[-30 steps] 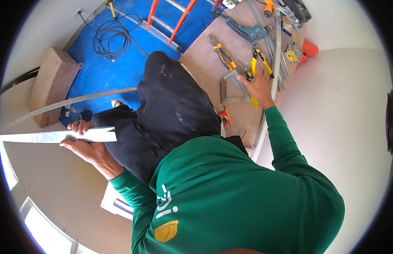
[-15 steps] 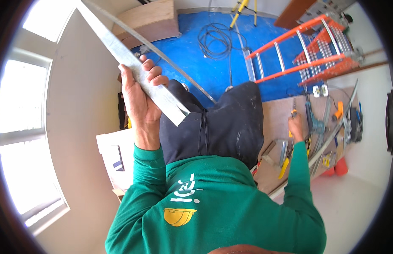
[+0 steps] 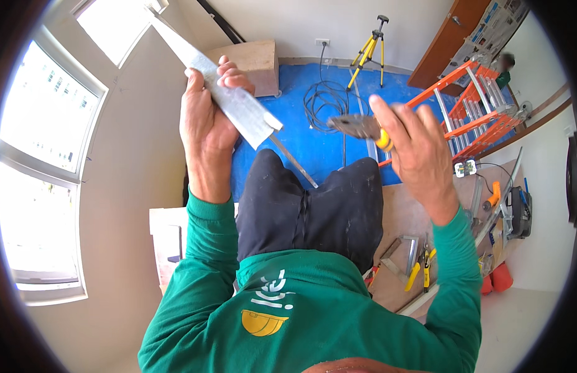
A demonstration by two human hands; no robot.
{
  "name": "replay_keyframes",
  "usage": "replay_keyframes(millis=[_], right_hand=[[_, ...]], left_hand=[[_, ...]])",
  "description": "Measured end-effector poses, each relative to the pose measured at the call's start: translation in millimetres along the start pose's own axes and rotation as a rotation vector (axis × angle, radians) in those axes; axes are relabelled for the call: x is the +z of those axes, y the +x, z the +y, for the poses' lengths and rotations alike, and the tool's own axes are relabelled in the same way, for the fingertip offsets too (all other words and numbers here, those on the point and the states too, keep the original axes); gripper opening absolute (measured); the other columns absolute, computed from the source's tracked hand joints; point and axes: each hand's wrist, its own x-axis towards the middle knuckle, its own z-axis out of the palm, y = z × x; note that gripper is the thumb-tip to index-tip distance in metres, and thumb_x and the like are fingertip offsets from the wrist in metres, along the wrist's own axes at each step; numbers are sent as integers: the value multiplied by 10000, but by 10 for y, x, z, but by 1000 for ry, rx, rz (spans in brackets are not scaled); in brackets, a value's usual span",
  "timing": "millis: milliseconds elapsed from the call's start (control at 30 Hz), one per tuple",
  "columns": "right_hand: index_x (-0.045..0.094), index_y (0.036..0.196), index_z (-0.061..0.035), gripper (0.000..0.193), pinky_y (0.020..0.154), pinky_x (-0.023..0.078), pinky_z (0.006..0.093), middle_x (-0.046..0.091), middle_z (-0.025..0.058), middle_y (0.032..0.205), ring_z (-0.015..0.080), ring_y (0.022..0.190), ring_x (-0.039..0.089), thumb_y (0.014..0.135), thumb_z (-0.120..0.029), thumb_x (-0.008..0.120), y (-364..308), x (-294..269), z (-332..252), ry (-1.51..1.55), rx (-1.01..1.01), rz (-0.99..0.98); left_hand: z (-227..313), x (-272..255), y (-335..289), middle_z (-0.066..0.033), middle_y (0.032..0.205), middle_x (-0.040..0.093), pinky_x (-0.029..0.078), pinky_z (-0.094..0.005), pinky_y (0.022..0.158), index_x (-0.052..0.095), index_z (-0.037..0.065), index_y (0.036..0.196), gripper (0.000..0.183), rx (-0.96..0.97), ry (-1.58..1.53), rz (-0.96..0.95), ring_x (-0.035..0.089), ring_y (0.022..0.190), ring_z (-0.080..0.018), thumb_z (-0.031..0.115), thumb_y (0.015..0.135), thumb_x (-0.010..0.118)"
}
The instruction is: The person sits on the floor and uses yellow-handled tin snips to cut a long silver metal strip into shorter pieces. They repeatedly position the strip on their lap, cut it, and set the cut pieces aside on the floor.
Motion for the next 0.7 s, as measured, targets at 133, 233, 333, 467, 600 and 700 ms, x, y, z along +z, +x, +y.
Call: replay_keyframes(millis=[133,233,333,467,600,700], right_hand=[[640,1511,-154,612,742,526,375,627,42,1008,219,876,601,921,-5,709,488,-254,122,-220,-81,166],[625,1515,-152,620,744,554,369,645,45,988,200,849,654,917,-15,718,702,-457,256,-362,-109,285],[595,1524,-150,628,801,569,385,671,36,1047,209,907,685,924,-12,717,821,-650,313,-386,-85,308],[557,1539,-174,638,930,566,446,656,38,1240,239,1012,697,939,-15,704,1002,-892,365,-466,-199,432],[501,1625,-211,794,1067,539,491,632,79,1388,302,1194,677,904,76,669,1062,-1027,311,-492,-176,392],[489,1635,-231,810,1093,513,548,606,67,1417,296,1221,663,905,64,679,1076,-981,245,-578,-122,347]], left_hand=[[-9,247,211,-152,1037,514,561,-423,802,435,-92,1305,570,26,-44,-118,538,864,-249,464,1219,341],[-16,501,381,-178,1070,491,562,-444,775,399,-84,1237,488,85,-64,-74,512,858,-251,397,1230,322],[18,740,511,-171,1061,489,561,-458,792,374,-49,1229,445,158,-26,-10,507,858,-257,393,1230,324],[59,914,607,-157,1053,428,543,-487,814,325,8,1230,348,159,18,4,483,875,-268,357,1233,326],[11,972,667,-167,1100,395,529,-508,800,311,75,1234,247,154,35,-23,463,920,-287,320,1233,335],[-49,1007,720,-166,1123,375,522,-523,781,326,106,1242,154,179,10,-1,448,921,-295,254,1224,362]])
